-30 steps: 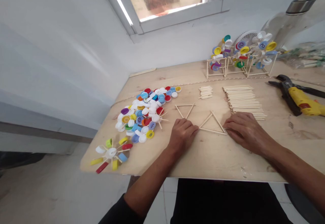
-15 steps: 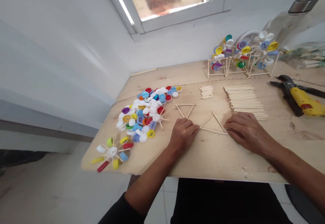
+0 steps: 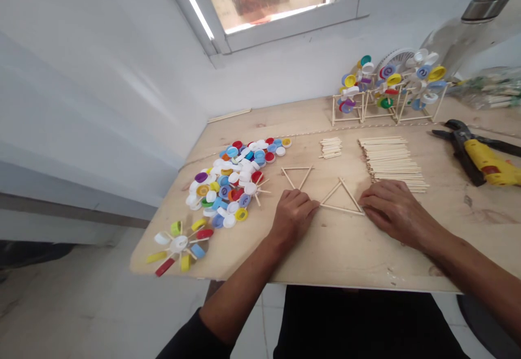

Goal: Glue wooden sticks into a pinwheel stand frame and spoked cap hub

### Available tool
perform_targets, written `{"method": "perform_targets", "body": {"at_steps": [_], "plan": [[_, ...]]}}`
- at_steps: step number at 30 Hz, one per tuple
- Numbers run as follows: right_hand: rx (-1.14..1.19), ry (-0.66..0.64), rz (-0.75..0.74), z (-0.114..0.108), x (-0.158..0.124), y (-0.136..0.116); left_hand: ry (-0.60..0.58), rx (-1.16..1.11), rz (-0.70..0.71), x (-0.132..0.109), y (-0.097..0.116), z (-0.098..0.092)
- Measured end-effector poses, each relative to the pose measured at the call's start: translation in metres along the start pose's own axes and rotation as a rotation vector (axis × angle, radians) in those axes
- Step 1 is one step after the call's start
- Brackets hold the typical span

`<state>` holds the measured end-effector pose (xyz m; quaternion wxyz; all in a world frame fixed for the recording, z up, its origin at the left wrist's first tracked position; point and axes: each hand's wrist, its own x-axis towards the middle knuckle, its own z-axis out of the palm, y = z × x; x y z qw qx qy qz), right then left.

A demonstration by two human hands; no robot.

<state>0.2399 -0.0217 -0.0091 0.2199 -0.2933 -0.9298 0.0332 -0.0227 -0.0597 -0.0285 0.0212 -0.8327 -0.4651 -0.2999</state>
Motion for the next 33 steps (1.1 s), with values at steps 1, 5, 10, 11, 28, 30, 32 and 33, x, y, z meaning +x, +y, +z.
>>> {"method": "perform_targets", "body": {"at_steps": [1, 5, 10, 11, 28, 30, 32, 33], "plan": [[0.001, -0.001, -0.001, -0.0003, 0.0003, -0.0003, 0.001, -0.001, 0.000, 0.0000, 0.0002, -0.0001], [0.003, -0.002, -0.001, -0.0011, 0.0013, -0.0015, -0.004, 0.008, -0.005, -0.0002, 0.0009, -0.0004], [0.006, 0.004, 0.003, -0.0001, 0.0009, -0.0017, 0.002, 0.015, -0.002, -0.0001, 0.0012, -0.0005], [0.006, 0.002, 0.003, 0.0002, 0.0008, -0.0015, 0.005, 0.014, 0.000, 0.0000, 0.0012, -0.0005], [-0.001, 0.017, 0.029, 0.0015, -0.0005, -0.0023, -0.012, -0.022, -0.029, -0.0015, 0.0005, -0.0010], [0.003, 0.015, 0.040, 0.0008, -0.0003, -0.0027, -0.029, -0.041, -0.040, -0.0013, 0.0012, -0.0027], [0.007, 0.013, 0.047, -0.0002, 0.0002, -0.0033, -0.037, -0.063, -0.055, -0.0010, 0.0021, -0.0046], [0.006, 0.015, 0.051, -0.0007, 0.0005, -0.0034, -0.041, -0.075, -0.063, -0.0008, 0.0024, -0.0054]]}}
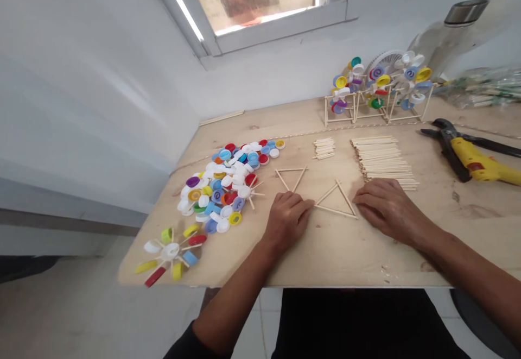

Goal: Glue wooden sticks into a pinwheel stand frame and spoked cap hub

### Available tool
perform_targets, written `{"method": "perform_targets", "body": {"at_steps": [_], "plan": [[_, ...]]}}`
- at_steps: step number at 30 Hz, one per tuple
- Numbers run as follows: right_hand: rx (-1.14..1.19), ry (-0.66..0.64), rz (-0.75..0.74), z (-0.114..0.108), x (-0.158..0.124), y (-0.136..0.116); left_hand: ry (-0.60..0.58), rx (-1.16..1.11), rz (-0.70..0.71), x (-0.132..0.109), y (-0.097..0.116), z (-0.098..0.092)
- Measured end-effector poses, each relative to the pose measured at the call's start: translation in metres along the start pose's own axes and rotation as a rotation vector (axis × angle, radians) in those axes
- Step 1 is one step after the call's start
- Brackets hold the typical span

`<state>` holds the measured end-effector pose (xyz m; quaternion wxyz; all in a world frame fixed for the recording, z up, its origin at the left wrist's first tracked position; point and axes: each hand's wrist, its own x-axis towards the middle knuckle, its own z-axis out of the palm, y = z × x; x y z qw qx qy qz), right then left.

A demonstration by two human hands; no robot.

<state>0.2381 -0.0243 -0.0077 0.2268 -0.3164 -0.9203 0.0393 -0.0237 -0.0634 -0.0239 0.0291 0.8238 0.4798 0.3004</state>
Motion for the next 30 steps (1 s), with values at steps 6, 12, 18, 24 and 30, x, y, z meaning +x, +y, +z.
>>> {"method": "perform_targets", "body": {"at_steps": [6, 12, 18, 24, 30], "plan": [[-0.001, 0.008, 0.023, 0.000, 0.000, 0.000, -0.009, -0.045, -0.067, 0.002, 0.002, -0.004], [-0.006, 0.041, 0.051, -0.003, 0.000, -0.002, -0.079, -0.080, -0.169, 0.015, 0.010, -0.013], [-0.025, 0.098, 0.057, -0.004, -0.001, -0.001, -0.334, 0.049, -0.247, 0.044, 0.022, -0.007], [-0.035, 0.106, 0.056, -0.004, -0.002, 0.001, -0.478, 0.185, -0.296, 0.066, 0.032, 0.007], [-0.039, 0.149, 0.037, -0.003, -0.005, 0.005, -0.404, 0.175, -0.292, 0.063, 0.032, 0.012]]}}
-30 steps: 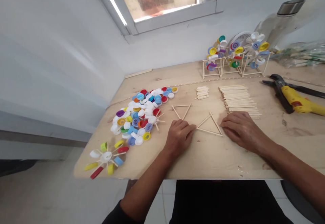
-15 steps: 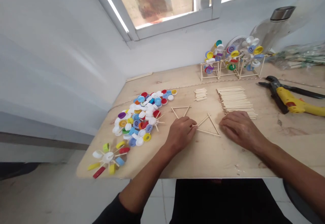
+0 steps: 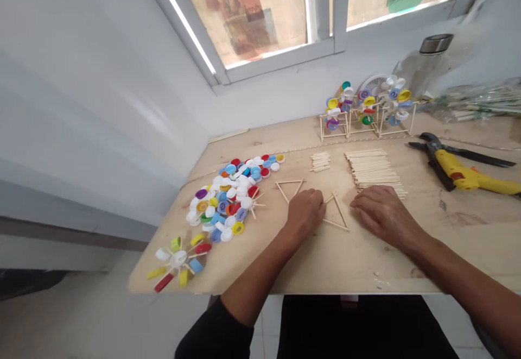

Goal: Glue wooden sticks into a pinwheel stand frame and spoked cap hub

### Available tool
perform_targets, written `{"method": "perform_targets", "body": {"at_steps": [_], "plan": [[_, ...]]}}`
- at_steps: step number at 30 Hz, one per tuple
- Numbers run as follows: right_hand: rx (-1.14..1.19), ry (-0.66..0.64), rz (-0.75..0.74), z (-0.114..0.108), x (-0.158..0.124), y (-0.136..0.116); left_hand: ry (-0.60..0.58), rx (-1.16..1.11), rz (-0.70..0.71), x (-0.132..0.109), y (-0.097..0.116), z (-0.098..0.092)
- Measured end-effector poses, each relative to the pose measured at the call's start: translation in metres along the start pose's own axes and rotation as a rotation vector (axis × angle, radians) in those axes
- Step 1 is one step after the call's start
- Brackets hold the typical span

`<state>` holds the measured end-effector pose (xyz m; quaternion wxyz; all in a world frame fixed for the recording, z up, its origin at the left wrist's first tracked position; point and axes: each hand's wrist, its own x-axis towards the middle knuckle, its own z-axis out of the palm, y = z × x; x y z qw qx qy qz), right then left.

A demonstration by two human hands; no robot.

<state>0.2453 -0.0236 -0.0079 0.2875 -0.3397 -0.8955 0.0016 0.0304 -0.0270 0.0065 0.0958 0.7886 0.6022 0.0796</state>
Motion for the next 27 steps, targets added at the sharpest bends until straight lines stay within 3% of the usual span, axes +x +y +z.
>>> {"method": "perform_targets", "body": {"at_steps": [6, 10, 14, 19, 27], "plan": [[0.071, -0.005, 0.086, 0.001, 0.000, 0.004, 0.346, -0.190, 0.148, -0.009, -0.011, 0.006], [0.246, -0.055, 0.201, -0.008, 0.010, -0.006, 0.520, -0.255, 0.256, -0.013, -0.013, 0.002], [0.423, -0.116, 0.261, -0.019, 0.024, -0.020, 0.588, -0.284, 0.331, -0.013, -0.011, -0.003], [0.401, -0.089, 0.315, -0.016, 0.031, -0.028, 0.576, -0.330, 0.401, -0.009, -0.011, -0.004], [0.266, -0.106, 0.360, 0.006, 0.027, -0.020, 0.671, -0.443, 0.221, -0.010, -0.024, 0.002]]}}
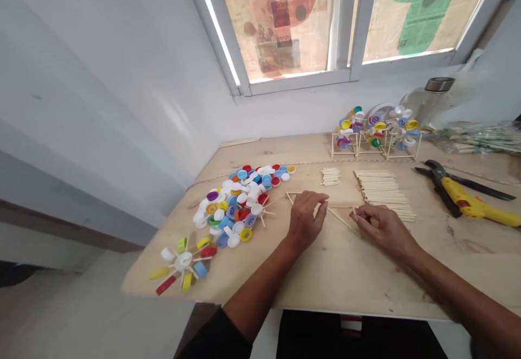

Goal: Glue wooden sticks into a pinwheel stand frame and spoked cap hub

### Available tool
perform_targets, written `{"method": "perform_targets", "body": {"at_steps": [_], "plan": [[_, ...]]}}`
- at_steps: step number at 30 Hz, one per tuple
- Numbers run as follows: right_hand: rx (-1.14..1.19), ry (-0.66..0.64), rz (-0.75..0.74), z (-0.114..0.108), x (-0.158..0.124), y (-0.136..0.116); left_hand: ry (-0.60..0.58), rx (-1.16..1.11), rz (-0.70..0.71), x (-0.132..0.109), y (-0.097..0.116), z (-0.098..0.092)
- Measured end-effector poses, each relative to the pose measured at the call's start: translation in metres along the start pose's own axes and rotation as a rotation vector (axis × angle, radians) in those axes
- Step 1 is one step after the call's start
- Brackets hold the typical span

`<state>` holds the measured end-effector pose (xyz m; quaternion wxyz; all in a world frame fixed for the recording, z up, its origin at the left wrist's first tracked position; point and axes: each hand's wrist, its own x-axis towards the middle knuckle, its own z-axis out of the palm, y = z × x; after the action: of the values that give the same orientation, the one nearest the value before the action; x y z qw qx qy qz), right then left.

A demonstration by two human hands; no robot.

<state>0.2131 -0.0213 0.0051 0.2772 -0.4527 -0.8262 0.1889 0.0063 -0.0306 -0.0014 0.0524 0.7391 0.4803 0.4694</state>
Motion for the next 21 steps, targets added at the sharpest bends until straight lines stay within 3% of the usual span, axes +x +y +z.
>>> {"method": "perform_targets", "body": {"at_steps": [7, 21], "plan": [[-0.046, 0.014, -0.034, 0.0054, -0.0014, 0.0008, 0.020, -0.009, -0.081, -0.0039, -0.0046, 0.0007], [-0.076, -0.020, -0.052, 0.0041, -0.0043, -0.0005, -0.037, 0.018, -0.110, -0.0044, -0.0047, -0.0017]]}}
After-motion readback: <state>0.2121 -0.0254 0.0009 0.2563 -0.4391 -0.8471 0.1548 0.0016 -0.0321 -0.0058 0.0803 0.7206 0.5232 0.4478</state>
